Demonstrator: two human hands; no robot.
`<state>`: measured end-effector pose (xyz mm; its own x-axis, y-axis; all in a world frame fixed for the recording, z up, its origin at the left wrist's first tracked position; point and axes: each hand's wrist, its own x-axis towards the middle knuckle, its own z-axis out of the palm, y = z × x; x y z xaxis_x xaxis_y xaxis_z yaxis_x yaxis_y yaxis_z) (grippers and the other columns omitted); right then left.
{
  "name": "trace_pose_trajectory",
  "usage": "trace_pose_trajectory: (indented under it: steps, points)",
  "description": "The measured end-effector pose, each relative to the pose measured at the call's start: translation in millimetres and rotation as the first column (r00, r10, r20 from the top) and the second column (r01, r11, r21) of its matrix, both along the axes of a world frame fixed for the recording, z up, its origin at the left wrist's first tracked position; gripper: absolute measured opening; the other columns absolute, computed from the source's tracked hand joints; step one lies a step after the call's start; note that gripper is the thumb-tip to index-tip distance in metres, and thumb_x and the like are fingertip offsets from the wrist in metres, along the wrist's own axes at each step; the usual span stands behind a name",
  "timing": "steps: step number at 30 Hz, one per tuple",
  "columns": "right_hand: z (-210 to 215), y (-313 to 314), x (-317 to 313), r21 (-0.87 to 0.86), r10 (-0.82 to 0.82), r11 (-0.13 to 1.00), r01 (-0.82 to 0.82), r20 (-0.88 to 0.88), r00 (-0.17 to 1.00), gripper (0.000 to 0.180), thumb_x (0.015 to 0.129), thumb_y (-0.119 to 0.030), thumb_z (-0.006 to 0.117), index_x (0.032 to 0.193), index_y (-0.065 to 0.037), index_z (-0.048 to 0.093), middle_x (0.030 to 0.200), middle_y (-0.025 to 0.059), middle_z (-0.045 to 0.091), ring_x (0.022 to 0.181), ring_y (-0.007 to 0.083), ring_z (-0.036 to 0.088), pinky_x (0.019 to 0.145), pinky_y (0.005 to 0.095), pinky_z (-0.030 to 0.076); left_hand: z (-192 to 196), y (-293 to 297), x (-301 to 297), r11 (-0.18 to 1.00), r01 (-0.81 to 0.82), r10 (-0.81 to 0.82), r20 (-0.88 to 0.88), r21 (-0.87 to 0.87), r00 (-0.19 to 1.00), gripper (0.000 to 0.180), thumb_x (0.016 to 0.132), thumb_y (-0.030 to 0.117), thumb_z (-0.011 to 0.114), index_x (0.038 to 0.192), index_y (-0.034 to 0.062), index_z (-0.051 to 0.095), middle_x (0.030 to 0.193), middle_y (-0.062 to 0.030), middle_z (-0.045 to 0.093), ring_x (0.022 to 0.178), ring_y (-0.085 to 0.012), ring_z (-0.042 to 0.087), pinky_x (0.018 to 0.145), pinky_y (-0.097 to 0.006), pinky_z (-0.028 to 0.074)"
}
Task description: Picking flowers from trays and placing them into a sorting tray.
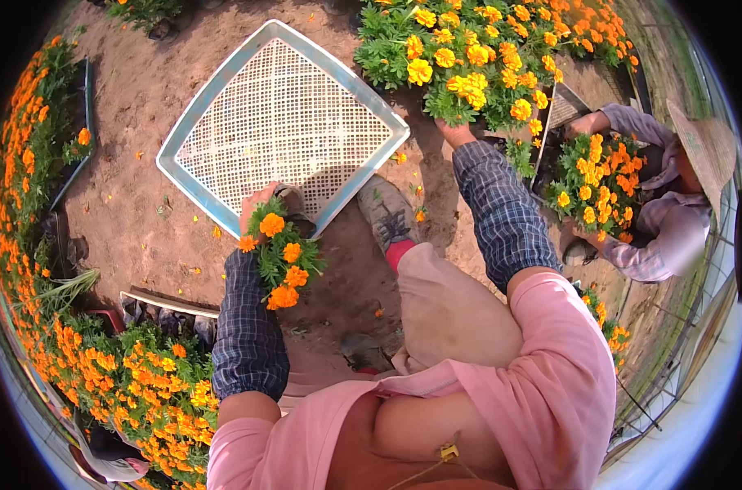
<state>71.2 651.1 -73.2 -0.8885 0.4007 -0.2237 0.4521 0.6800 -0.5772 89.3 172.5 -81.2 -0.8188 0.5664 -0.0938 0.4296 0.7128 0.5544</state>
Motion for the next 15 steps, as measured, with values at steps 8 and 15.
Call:
trace_pose_trajectory:
  steps: [8, 15]
  points:
    - [20.1, -54.1, -44.1, 0.371, 0.331, 0.871, -0.322, 0.041, 0.943, 0.031, 0.077, -0.033, 0.058, 0.099, -0.012, 0.064, 0.094, 0.0138, 0.065, 0.086, 0.0336, 0.06, 0.071, 0.0424, 0.048, -34.0, -24.5, 11.2, 0.854, -0.396, 0.209, 0.475, 0.337, 0.855, 0.032, 0.082, 0.02, 0.057, 0.113, 0.0089, 0.056, 0.112, -0.0068, 0.06, 0.098, -0.0268, 0.058, 0.079, -0.042, 0.044]
    - [16.9, -85.5, -108.3, -0.056, 0.351, 0.924, -0.377, -0.26, 0.899, 0.045, 0.081, -0.051, 0.058, 0.097, -0.01, 0.065, 0.089, 0.0106, 0.066, 0.086, 0.0295, 0.062, 0.075, 0.0443, 0.047, -92.8, -75.6, 31.7, 0.63, -0.657, -0.046, 0.865, 0.414, 0.5, 0.035, 0.089, 0.024, 0.052, 0.119, 0.0061, 0.053, 0.116, -0.0083, 0.057, 0.103, -0.0228, 0.056, 0.08, -0.037, 0.047]
